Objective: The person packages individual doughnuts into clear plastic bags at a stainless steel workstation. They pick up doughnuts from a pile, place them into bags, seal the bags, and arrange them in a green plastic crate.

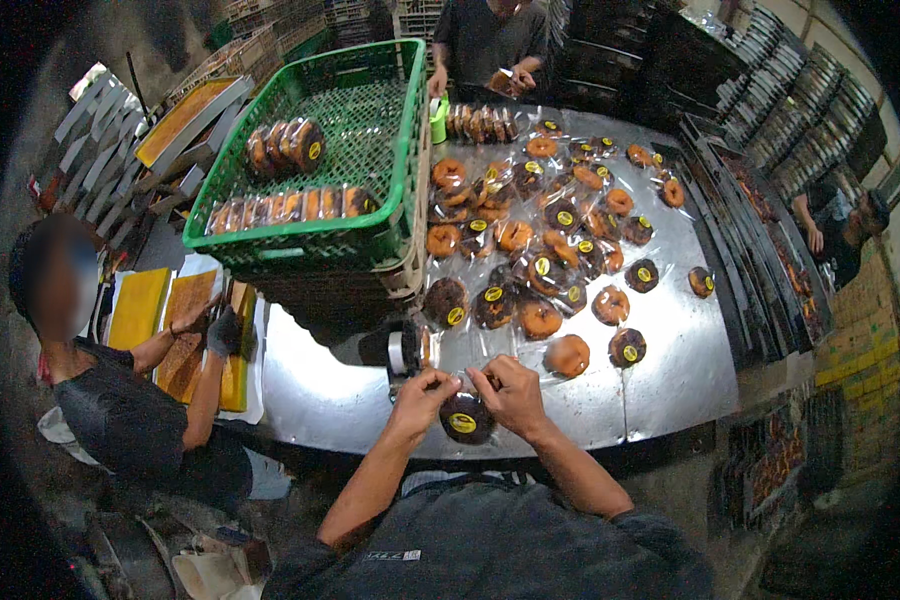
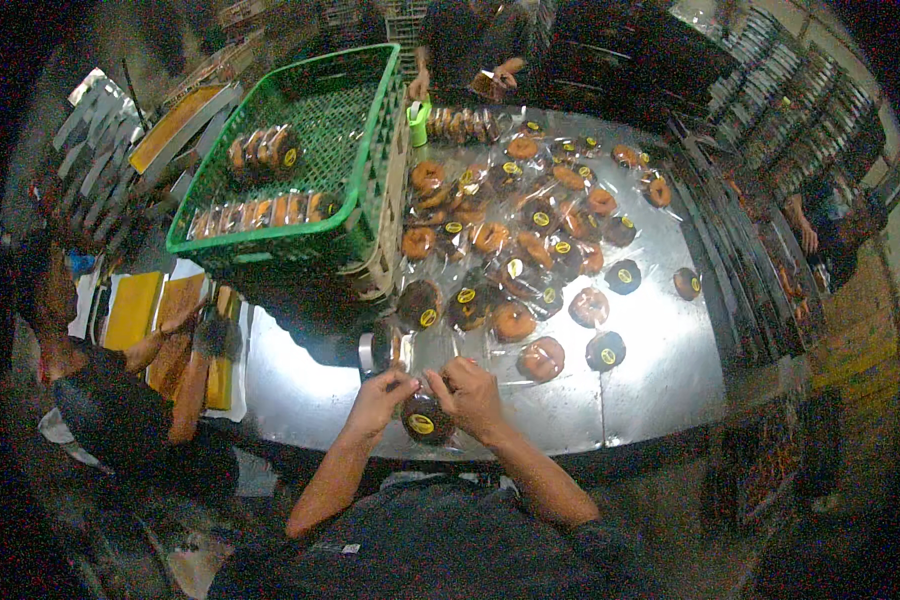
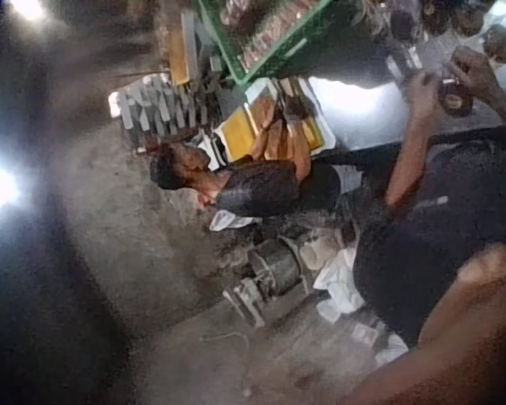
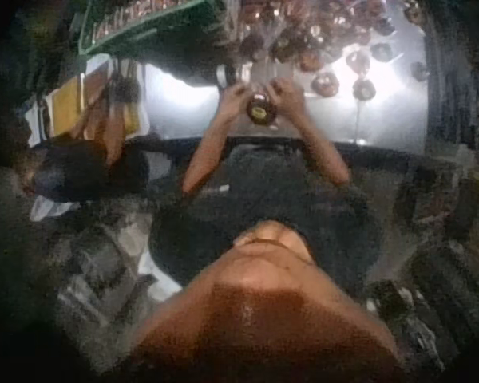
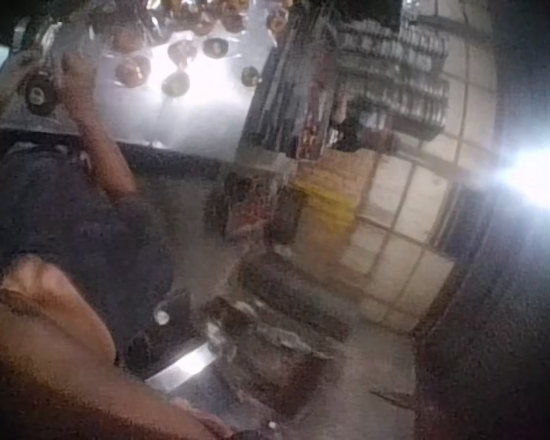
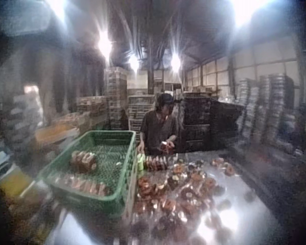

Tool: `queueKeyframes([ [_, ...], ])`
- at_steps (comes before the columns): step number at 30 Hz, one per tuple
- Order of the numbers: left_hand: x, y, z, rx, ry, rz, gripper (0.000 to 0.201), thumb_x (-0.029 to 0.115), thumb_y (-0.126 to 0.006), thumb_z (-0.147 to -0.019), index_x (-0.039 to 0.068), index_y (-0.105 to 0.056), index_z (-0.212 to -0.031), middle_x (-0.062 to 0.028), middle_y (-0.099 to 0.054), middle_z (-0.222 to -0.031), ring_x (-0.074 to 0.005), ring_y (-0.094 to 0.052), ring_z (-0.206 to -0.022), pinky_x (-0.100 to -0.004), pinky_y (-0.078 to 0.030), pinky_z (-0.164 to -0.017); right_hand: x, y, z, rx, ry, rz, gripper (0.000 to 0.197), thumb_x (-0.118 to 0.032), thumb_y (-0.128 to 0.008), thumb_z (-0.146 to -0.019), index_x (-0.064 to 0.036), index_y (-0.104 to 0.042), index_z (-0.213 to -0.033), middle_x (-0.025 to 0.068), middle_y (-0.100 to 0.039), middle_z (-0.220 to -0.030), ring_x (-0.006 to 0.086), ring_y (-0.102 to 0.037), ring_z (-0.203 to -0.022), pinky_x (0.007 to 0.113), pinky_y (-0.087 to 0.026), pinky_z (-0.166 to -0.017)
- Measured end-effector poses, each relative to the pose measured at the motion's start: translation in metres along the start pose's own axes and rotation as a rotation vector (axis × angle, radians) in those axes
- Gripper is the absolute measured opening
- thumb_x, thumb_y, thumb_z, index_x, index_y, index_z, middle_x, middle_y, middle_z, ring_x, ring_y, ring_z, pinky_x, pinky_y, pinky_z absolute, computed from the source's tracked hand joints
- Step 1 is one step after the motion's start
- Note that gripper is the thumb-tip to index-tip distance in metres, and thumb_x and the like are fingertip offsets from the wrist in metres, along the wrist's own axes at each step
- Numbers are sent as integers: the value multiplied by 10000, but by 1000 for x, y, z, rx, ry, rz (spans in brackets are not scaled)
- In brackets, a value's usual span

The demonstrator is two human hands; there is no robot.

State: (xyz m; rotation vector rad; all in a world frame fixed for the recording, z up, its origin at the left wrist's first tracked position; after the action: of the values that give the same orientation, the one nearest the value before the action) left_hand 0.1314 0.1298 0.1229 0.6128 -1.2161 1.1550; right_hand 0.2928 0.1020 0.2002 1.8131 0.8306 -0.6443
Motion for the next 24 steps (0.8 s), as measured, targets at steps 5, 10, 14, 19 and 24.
queueKeyframes([
  [5,14,30,34,406,-344,-373,181,70,-645,-872,-9,-516,-773,-80,-499,-907,-183,-507,-826,-317,-427,-730,20,-94,67,-152,-579,-576,201,-243,-617,-992,-42,-622,-983,-6,-612,-903,119,-571,-837,298,-457,-777],
  [10,13,61,75,493,-407,-219,320,37,-632,-815,20,-540,-1121,-91,-543,-1090,-253,-533,-1077,-364,-443,-960,-17,-148,107,-283,-822,-1241,593,-319,-694,-932,-45,-407,-1373,76,-468,-1377,204,-482,-1233,366,-437,-1023],
  [14,-41,56,81,36,150,735,426,188,-595,-934,37,-479,-1315,-108,-571,-1215,-245,-573,-1136,-402,-451,-994,-21,-151,77,-135,-511,-746,459,-335,-740,-891,-19,-580,-1183,87,-596,-1091,170,-561,-1037,333,-467,-908],
  [19,-65,100,81,121,95,846,369,222,-568,-965,46,-518,-1286,-105,-631,-1158,-250,-612,-1112,-455,-495,-968,60,-193,38,-13,-647,-435,292,-307,-771,-845,-21,-713,-840,71,-588,-736,175,-568,-714,327,-447,-648],
  [24,-144,130,50,182,163,835,319,243,-586,-972,62,-555,-1232,-87,-646,-1145,-249,-643,-1055,-437,-515,-941,27,-202,29,-18,-343,-147,288,-307,-725,-865,-21,-716,-830,149,-627,-747,266,-596,-701,381,-458,-638],
])
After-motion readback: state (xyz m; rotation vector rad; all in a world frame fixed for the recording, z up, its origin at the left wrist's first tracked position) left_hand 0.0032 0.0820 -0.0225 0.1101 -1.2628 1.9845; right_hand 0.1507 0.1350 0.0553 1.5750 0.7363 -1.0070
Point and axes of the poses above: each hand's wrist, its own z-axis away from the middle knuckle, its own y-axis out of the back of the hand, x = y × z, the point moved 8 cm from there along -z, towards the middle knuckle
